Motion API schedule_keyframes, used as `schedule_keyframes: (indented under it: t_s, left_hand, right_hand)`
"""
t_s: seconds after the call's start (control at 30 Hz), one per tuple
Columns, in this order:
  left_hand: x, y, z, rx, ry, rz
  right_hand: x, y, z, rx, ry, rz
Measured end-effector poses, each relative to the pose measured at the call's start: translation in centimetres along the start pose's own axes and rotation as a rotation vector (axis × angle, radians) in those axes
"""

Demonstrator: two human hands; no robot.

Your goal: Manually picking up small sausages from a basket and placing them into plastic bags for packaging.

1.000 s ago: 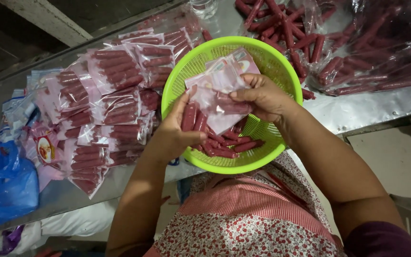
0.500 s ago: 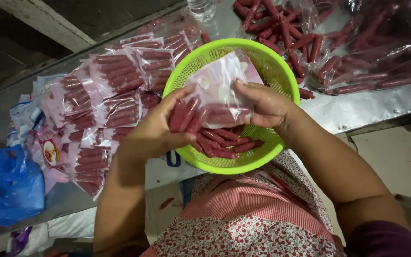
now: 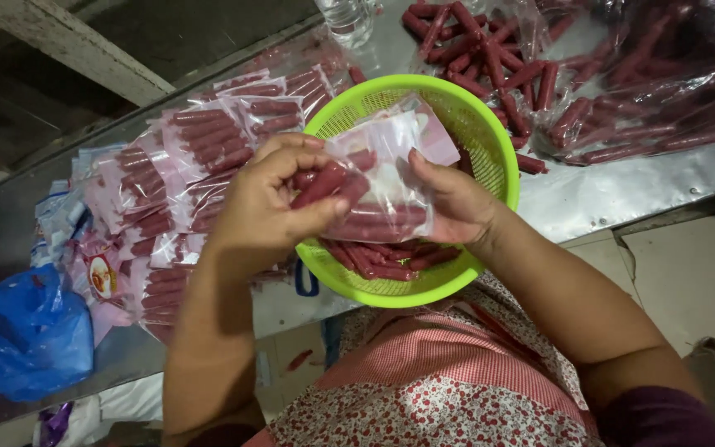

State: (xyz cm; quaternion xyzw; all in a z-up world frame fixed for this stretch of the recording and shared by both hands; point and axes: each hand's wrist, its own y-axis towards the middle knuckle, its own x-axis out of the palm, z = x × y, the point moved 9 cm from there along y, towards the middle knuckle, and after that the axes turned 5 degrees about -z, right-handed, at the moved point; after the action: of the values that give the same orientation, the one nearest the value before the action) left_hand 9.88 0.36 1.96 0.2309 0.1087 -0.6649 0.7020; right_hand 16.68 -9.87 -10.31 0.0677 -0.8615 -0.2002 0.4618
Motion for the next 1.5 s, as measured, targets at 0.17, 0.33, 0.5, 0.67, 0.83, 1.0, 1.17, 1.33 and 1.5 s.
schedule_keyframes:
  t_s: [0.17,0.33,0.5,0.67,0.83,1.0,1.17,1.33,1.5]
  left_hand:
    - [-0.3,0.8,1.2,0.147,-0.024,0.199]
    - [0.0,0.6,0.8,0.267,-0.01,0.254]
    - [1.2,0.6,1.8,0.208,-0.051,0.203]
    - [0.7,-0.1,-0.1,0.159,-0.236,0.191]
    - [1.4,-0.1,-0.7,0.137,-0.268,0.18]
    - [1.0,-0.1,1.7,0.233,0.158,0.26]
    - [-1.0,-0.4,-0.1,0.129,0.306,0.189]
    - [-1.1,-0.8,-3.7,0.004,0.219,0.062]
    - [-0.2,0.1,-5.0,-0.01,-0.192,-0.006]
  right_hand:
    - [4.4,1.3,-1.0,-0.092,0.026,-0.101]
    - [3.6,0.6,-0.5,-0.1,-0.012,-0.121]
    - [-2.0,-1.3,1.1,-0.106,0.031,0.283]
    - [-4.9,-2.3,2.3,-0.166,-0.046,0.53]
    - [-3.6,-1.5,0.7,-0.173,-0.095,0.487]
    - [-0.5,-0.5,0.8,-0.126,0.255,0.121]
    - [1.7,-0.4,-1.6,-0.218,0.348,0.074]
    - [-0.3,-1.1,-1.1,-0.232,0.336,0.104]
    - [1.3,-0.5,-1.1,-0.159,0.318,0.044]
